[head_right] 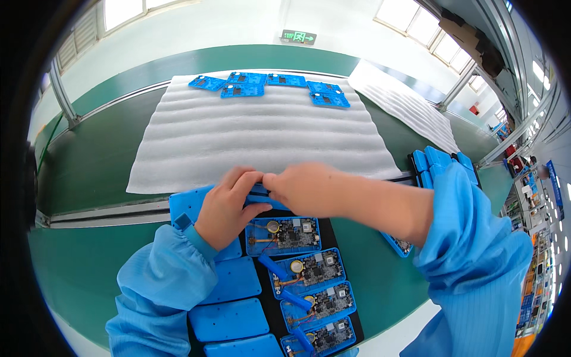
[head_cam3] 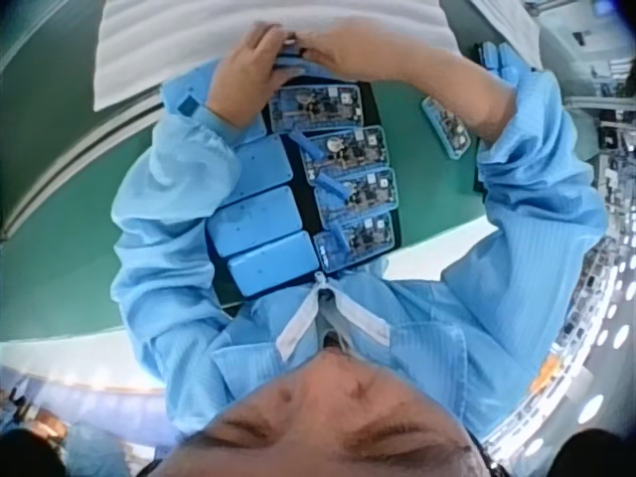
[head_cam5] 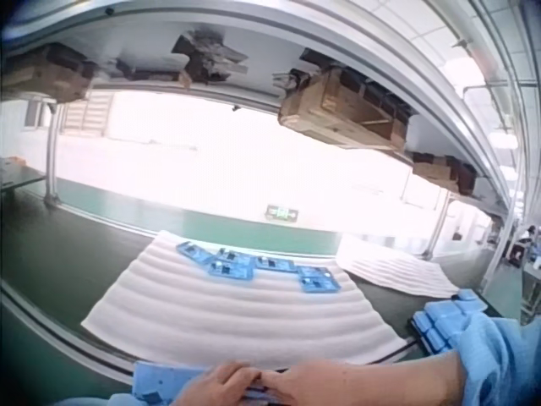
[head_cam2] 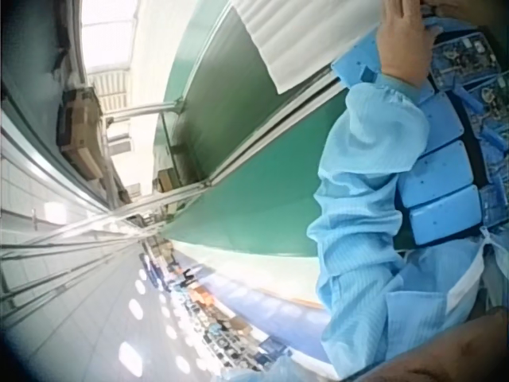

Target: The person connects a battery to a circuit board inside a blue plastic casing and then presses a blue cover onto the device. They then repeat the process by connecting the battery and fitting the cover on a second device.

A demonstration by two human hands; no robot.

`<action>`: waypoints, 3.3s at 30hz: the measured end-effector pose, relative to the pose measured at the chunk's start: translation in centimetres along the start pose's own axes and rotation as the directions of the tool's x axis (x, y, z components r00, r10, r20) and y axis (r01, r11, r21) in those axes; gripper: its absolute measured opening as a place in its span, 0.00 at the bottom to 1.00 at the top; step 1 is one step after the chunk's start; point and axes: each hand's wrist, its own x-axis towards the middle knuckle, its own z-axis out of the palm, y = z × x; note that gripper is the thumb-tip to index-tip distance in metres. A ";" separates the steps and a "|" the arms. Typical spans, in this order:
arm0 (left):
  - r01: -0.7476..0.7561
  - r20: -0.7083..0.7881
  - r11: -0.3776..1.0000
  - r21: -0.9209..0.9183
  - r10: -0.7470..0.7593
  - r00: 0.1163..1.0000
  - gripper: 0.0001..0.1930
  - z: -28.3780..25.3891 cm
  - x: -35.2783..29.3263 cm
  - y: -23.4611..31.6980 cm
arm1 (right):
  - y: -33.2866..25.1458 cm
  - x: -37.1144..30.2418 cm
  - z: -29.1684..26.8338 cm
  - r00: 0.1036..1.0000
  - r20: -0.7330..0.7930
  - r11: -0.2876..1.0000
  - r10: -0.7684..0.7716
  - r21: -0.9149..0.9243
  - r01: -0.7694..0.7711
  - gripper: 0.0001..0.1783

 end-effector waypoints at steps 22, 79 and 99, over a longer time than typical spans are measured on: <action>-0.230 -0.025 0.871 0.433 0.267 0.963 0.10 0.8 -0.4 0.0 | 0.4 -0.8 -0.5 0.994 0.106 0.982 0.003 -0.189 0.018 0.10; 0.282 0.674 0.959 -0.027 -0.191 0.714 0.26 -4.7 5.6 -1.8 | 4.8 -6.2 6.2 0.756 -0.652 0.949 0.057 0.271 0.162 0.06; 0.356 0.595 0.930 -0.091 -0.236 0.768 0.21 -4.2 4.3 -1.9 | 4.7 -4.0 5.4 0.720 -0.689 0.994 -0.081 0.002 0.113 0.07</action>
